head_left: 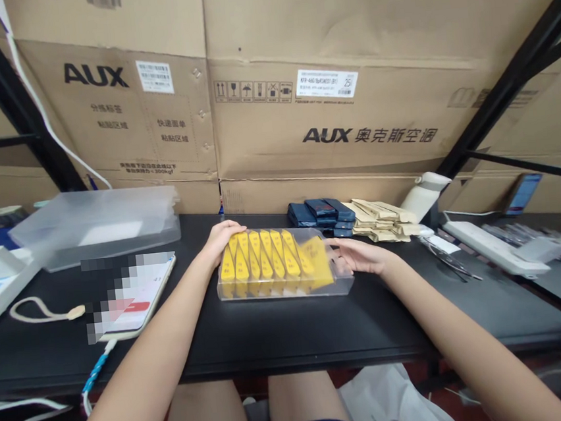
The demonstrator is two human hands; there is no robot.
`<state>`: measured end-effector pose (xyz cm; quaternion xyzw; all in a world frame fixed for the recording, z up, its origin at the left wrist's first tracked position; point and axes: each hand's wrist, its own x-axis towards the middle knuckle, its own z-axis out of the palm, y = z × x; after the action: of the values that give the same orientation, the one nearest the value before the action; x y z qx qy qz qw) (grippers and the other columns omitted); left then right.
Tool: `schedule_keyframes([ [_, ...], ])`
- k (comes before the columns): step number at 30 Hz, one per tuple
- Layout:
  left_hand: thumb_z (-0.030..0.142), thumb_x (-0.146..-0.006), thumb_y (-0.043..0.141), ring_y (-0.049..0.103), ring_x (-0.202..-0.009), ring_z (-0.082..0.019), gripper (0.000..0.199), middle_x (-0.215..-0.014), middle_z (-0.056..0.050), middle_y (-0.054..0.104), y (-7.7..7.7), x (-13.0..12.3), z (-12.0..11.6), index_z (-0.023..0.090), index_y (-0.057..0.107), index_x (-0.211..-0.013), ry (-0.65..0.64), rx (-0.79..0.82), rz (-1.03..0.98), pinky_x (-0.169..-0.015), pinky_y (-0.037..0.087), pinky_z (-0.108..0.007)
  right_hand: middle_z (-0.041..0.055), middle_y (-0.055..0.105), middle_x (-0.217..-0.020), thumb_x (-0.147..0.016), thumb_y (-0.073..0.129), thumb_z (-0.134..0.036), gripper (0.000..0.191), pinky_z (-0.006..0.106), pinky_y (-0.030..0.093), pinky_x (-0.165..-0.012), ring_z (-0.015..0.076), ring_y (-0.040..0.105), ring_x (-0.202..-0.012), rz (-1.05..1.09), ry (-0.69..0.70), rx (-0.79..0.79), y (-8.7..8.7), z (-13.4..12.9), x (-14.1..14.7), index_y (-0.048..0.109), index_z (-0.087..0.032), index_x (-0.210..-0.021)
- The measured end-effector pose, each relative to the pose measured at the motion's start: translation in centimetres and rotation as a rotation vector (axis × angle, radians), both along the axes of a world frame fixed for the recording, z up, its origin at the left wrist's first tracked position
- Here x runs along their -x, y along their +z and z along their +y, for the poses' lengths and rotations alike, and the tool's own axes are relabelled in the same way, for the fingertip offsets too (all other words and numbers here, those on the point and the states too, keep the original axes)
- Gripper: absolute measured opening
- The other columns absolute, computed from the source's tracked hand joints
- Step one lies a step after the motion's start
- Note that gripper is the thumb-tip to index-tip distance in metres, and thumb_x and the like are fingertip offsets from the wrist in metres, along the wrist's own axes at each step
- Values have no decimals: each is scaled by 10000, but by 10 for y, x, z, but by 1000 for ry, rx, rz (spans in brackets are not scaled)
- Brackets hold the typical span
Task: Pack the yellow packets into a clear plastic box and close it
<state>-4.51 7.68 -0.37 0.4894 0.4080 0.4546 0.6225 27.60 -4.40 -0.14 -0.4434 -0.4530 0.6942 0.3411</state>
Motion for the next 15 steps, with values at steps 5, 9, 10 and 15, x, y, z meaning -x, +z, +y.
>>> schedule_keyframes([
  [5, 286, -475, 782, 619, -629, -169, 259, -664, -30, 673, -2, 0, 2, 164, 596, -607, -15, 0, -7, -601, 471, -272, 102, 691, -904, -953, 377, -376, 324, 179, 493, -406, 145, 686, -587, 18, -32, 34, 1, 2, 1, 484, -169, -1177],
  [9, 280, -469, 786, 608, -603, -159, 260, -651, -24, 670, -1, 0, 2, 165, 601, -610, -6, 9, -3, -591, 469, -269, 110, 691, -934, -944, 403, -372, 332, 165, 496, -449, 140, 691, -657, 75, -24, 8, 2, 1, 0, 525, -143, -1151],
  [10, 277, -469, 786, 607, -602, -158, 256, -649, -22, 670, 0, 0, 1, 166, 603, -609, -2, 9, -2, -590, 468, -266, 112, 688, -952, -932, 437, -356, 326, 167, 509, -486, 139, 691, -690, 82, -18, -8, 2, 1, 0, 528, -139, -1158],
  [15, 278, -468, 781, 595, -584, -153, 248, -626, -12, 654, 4, 0, -2, 172, 600, -600, 12, 11, 20, -575, 458, -260, 131, 648, -1120, -822, 613, -220, 426, 233, 538, -735, 169, 668, -929, 73, 55, -97, 3, -3, 1, 511, -147, -1229],
])
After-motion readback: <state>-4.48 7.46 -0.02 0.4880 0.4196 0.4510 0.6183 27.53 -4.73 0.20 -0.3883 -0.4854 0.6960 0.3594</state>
